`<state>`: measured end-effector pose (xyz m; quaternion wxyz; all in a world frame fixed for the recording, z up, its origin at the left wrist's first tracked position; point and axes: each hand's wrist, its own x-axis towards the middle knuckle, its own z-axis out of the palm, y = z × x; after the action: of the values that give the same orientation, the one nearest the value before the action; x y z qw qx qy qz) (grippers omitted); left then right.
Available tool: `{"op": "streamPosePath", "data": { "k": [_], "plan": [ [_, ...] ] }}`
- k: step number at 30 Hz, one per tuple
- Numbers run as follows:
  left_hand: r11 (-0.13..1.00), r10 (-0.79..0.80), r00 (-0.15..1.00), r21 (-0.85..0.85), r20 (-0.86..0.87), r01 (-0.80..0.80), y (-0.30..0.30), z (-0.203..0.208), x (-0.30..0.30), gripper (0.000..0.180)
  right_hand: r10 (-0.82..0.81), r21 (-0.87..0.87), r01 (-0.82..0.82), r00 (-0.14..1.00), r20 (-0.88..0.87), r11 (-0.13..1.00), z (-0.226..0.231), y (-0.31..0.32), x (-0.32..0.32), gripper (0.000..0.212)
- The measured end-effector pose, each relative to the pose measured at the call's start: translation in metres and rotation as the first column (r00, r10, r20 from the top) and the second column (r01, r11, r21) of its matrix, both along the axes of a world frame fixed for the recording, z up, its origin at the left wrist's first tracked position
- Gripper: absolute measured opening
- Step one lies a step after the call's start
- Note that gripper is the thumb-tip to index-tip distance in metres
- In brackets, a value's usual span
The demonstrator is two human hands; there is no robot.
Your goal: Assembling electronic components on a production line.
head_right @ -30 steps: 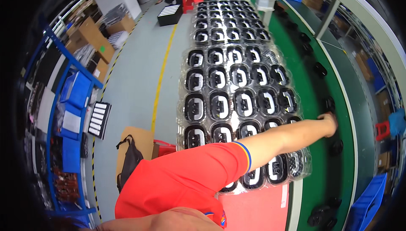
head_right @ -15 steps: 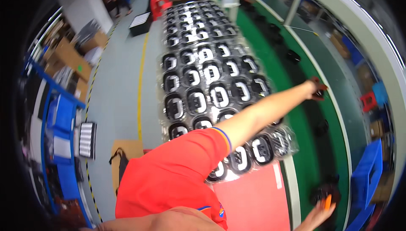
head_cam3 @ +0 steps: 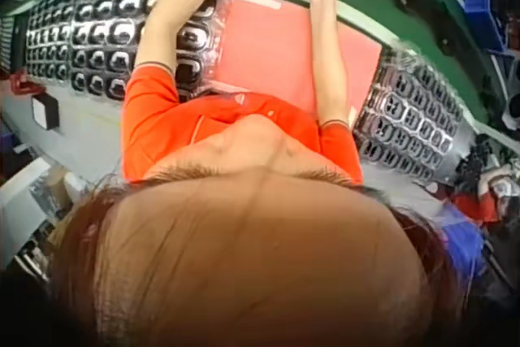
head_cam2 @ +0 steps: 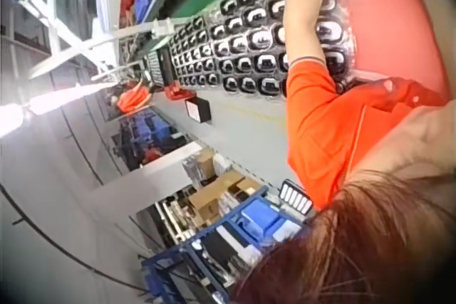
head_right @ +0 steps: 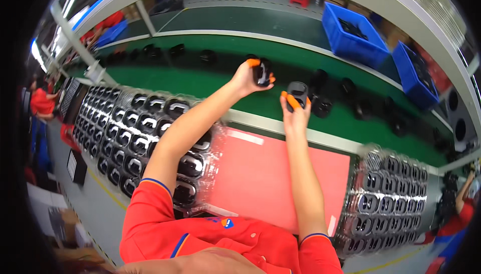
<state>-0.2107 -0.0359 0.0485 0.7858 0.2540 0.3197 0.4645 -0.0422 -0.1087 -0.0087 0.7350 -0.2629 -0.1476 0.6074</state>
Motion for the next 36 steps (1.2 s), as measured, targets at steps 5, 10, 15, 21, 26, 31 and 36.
{"op": "streamPosePath", "data": {
  "k": [5, 10, 15, 21, 26, 31, 36],
  "plan": [
    [0.989, -0.062, 0.933, 0.104, -0.355, 0.106, -0.019, 0.0, 0.016, 0.034, 0.198, 0.157, -0.168, 0.96, -0.2, 0.973, -0.004, 0.0, 0.007, 0.028],
    [0.9, 0.103, 0.676, 0.358, -0.729, 0.249, -0.038, 0.003, 0.025, 0.063, 0.119, 0.159, -0.101, 0.987, -0.109, 0.982, 0.012, -0.011, -0.023, 0.037],
    [0.655, 0.449, 0.533, 0.67, -0.717, 0.349, -0.037, -0.002, 0.027, 0.062, 0.286, 0.205, -0.282, 0.958, 0.01, 0.937, 0.018, -0.015, -0.017, 0.044],
    [0.559, 0.483, 0.563, 0.731, -0.671, 0.392, -0.042, 0.003, 0.025, 0.066, 0.331, 0.229, -0.315, 0.943, -0.034, 0.921, 0.011, -0.009, -0.009, 0.048],
    [0.626, 0.342, 0.637, 0.673, -0.691, 0.393, -0.041, 0.008, 0.021, 0.064, 0.307, 0.213, -0.315, 0.949, 0.069, 0.925, 0.009, -0.009, -0.006, 0.044],
    [0.925, 0.167, 0.948, 0.375, -0.271, -0.056, -0.034, 0.013, 0.018, 0.038, 0.231, 0.139, -0.26, 0.953, 0.196, 0.955, 0.014, -0.005, 0.008, 0.037],
    [0.958, 0.21, 0.872, 0.27, -0.441, -0.094, -0.026, 0.005, 0.011, 0.026, 0.179, -0.008, -0.218, 0.781, 0.599, 0.976, 0.019, -0.008, -0.004, 0.044]
  ]
}}
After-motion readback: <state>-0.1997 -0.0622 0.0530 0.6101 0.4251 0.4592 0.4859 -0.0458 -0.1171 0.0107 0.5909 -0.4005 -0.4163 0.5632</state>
